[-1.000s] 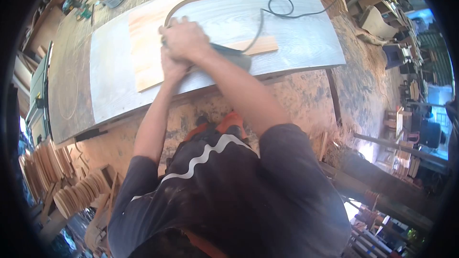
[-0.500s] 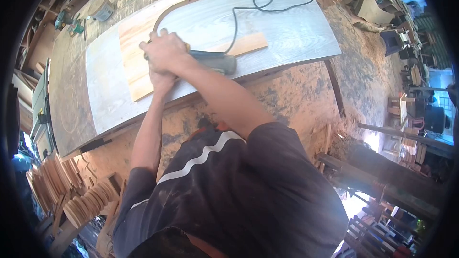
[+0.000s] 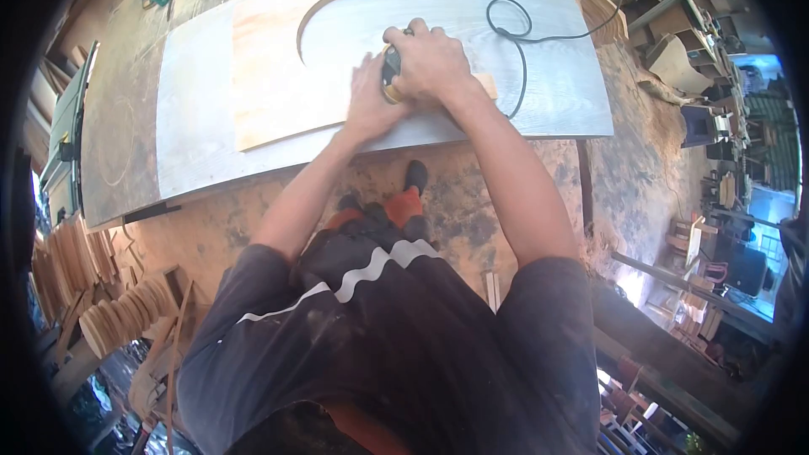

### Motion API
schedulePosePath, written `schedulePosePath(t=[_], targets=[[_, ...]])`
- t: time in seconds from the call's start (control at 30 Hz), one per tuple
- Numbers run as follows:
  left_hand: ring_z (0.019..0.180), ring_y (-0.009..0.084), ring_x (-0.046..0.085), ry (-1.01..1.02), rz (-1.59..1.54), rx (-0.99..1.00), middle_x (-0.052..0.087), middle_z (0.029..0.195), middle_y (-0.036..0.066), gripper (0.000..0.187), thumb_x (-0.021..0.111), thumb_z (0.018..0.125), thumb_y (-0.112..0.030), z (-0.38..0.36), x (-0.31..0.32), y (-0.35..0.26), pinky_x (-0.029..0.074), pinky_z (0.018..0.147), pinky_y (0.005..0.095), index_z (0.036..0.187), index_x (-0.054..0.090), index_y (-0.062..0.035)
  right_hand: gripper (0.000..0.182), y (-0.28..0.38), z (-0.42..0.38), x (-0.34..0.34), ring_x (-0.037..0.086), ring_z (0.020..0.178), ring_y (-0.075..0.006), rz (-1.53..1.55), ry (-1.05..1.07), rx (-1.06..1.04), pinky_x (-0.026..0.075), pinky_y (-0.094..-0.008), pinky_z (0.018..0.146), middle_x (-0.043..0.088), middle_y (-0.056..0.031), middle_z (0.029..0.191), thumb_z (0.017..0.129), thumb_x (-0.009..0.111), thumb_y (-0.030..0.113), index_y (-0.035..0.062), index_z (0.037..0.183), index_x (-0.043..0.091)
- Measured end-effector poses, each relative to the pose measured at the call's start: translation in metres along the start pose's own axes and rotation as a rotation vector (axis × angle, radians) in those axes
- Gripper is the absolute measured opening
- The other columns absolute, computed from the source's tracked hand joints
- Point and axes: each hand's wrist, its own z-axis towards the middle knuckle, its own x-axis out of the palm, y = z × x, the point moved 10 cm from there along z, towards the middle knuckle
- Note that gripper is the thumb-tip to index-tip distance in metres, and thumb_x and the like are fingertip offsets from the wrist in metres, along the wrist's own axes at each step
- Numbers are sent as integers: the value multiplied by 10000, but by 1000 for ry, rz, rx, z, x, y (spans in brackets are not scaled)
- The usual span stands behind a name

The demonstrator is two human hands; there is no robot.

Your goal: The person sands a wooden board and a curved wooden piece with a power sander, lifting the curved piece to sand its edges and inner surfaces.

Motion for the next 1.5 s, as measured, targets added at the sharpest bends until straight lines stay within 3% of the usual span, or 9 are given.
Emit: schedulePosePath(t=[0.03,0.1,0.17,0.27,0.37,0.47,1.1,1.27,1.5], targets=[[1552,452,293,5,47,40,432,1584,260,1126,877,751,-578,-3,-8,10,154,1276,631,1555,370,26,644,-2,3,1,692,1141,-386,-8,3,2,594,-497,960,642,-163,1319,743,787,289,241,1365,628],[1574,473,236,-91,124,-2,383,1628,276,1046,793,860,-531,-18,-59,58,128,1295,605,1598,316,37,607,-8,8,-4,681,1159,-376,-55,-60,23,599,-491,965,651,-152,1305,762,785,306,249,1347,635],[1578,465,229,-222,435,-261,321,1663,294,990,695,933,-553,-28,-132,107,116,1304,586,1614,288,41,604,-12,20,-4,675,1168,-377,-57,-55,41,600,-495,965,653,-148,1300,762,788,317,256,1343,635],[1552,471,277,-270,609,-405,384,1611,328,922,660,964,-534,-43,-212,159,156,1288,598,1590,327,56,600,0,17,1,670,1177,-380,-70,-58,39,602,-503,965,656,-144,1295,767,791,334,265,1342,634],[1489,489,376,-198,518,-540,497,1506,346,853,630,993,-511,-48,-213,211,230,1252,599,1551,375,82,589,25,16,-2,665,1187,-382,-72,-55,21,601,-506,966,656,-144,1292,781,784,339,267,1346,631],[1391,494,488,-213,405,-354,581,1412,348,815,639,998,-475,-41,-206,198,310,1203,568,1511,412,115,582,34,28,1,659,1201,-378,-78,-87,-12,601,-500,972,648,-145,1308,794,785,350,262,1349,629],[1415,507,461,-227,386,-359,583,1420,346,812,654,990,-501,-42,-206,208,300,1205,586,1506,442,89,534,53,2,4,635,1218,-382,-66,-24,-41,582,-512,989,628,-149,1331,804,772,343,254,1314,643],[1429,503,450,-222,384,-364,579,1431,345,819,663,986,-493,-42,-207,204,286,1217,568,1510,439,95,560,14,29,-3,634,1236,-381,-97,-23,72,586,-505,986,628,-163,1369,812,775,369,270,1346,641],[1429,502,455,-228,408,-347,592,1414,344,811,666,989,-486,-42,-205,203,297,1213,560,1507,444,97,592,47,10,3,639,1238,-345,-90,-70,-34,586,-496,1008,632,-139,1357,797,796,399,263,1351,641]])
